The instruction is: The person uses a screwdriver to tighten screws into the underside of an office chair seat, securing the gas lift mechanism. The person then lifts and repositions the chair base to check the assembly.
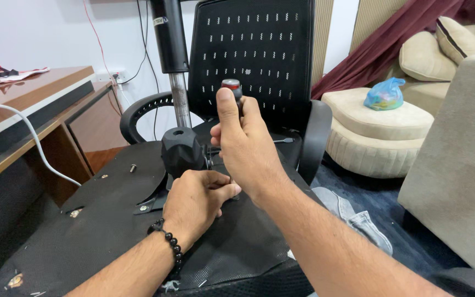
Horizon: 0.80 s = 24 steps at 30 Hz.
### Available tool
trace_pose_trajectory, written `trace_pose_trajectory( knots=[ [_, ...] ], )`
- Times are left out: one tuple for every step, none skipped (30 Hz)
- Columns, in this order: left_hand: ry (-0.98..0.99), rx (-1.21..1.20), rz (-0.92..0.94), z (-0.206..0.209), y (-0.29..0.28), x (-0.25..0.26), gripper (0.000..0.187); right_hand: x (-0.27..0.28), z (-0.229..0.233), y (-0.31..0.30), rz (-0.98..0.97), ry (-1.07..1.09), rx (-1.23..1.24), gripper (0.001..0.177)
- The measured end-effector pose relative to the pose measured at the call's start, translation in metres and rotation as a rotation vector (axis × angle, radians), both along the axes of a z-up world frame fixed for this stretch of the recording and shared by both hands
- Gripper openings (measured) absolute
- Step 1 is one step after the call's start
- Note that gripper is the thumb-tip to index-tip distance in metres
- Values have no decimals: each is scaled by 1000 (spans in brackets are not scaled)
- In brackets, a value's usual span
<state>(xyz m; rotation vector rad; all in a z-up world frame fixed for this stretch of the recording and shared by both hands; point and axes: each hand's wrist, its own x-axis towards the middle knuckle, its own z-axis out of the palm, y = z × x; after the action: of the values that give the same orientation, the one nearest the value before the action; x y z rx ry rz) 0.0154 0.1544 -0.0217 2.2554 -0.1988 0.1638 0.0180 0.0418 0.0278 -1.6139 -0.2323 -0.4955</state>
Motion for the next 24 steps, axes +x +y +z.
trace_pose_trajectory(
  knots=[
    [-3, 3, -7, -2, 1, 0, 30, 1, -2, 1, -7, 7, 8, 54],
    [-5, 6, -13, -4, 1, 0, 29, 2, -4, 2, -14, 14, 15, 54],
    [-15, 7, -20, -4, 2, 1, 28, 3, -7, 4, -14, 14, 17, 57],
    [-5, 12, -17, -4, 2, 1, 28, 2, -10, 6, -14, 13, 18, 61],
    [-1, 20, -18, -2, 2, 1, 28, 3, -12, 7, -18, 8, 22, 65],
    [3, 28, -19, 1, 1, 1, 28, 5, -13, 8, -29, 47, 50, 65],
    [4, 62, -15, 1, 1, 1, 28, 7, -18, 10, -39, 99, 78, 65],
    [4, 95, -10, 1, 1, 2, 29, 9, -25, 10, -49, 150, 106, 65],
    [12, 126, -3, -2, 2, 2, 29, 11, -33, 11, -59, 142, 112, 63],
    [6, 144, 19, -5, 2, 2, 30, 12, -40, 11, -68, 135, 118, 60],
    [-15, 156, 42, -4, 0, 3, 30, 15, -42, 9, -75, 114, 117, 58],
    [-35, 167, 66, -3, -1, 4, 30, 18, -41, 6, -80, 127, 128, 57],
    [-43, 156, 54, -3, 0, 3, 29, 19, -43, 5, -87, 150, 149, 56],
    [-51, 145, 43, -3, 1, 3, 29, 19, -45, 4, -93, 172, 170, 55],
    [-60, 133, 27, -4, -1, 3, 29, 19, -49, 3, -98, 173, 183, 54],
    [-37, 154, 43, -5, 0, 3, 29, 18, -52, 2, -103, 174, 196, 53],
    [-20, 167, 59, -4, -2, 3, 29, 17, -51, 0, -109, 167, 202, 52],
    [-4, 180, 74, -4, -4, 3, 29, 15, -51, -1, -113, 183, 206, 50],
    [-26, 181, 66, -3, -3, 2, 27, 12, -51, 0, -111, 199, 215, 48],
    [-49, 182, 57, -3, -2, 1, 26, 9, -51, 1, -109, 215, 224, 47],
    [-69, 183, 51, -4, -1, 0, 25, 6, -52, 3, -115, 215, 225, 45],
    [-67, 170, 50, -6, 0, -1, 24, 2, -53, 4, -121, 216, 226, 44],
    [-72, 150, 45, -5, -1, -1, 24, 0, -51, 4, -132, 209, 221, 43],
    [-77, 131, 40, -3, -2, 0, 24, -3, -49, 4, -123, 191, 203, 43]
  ],
)
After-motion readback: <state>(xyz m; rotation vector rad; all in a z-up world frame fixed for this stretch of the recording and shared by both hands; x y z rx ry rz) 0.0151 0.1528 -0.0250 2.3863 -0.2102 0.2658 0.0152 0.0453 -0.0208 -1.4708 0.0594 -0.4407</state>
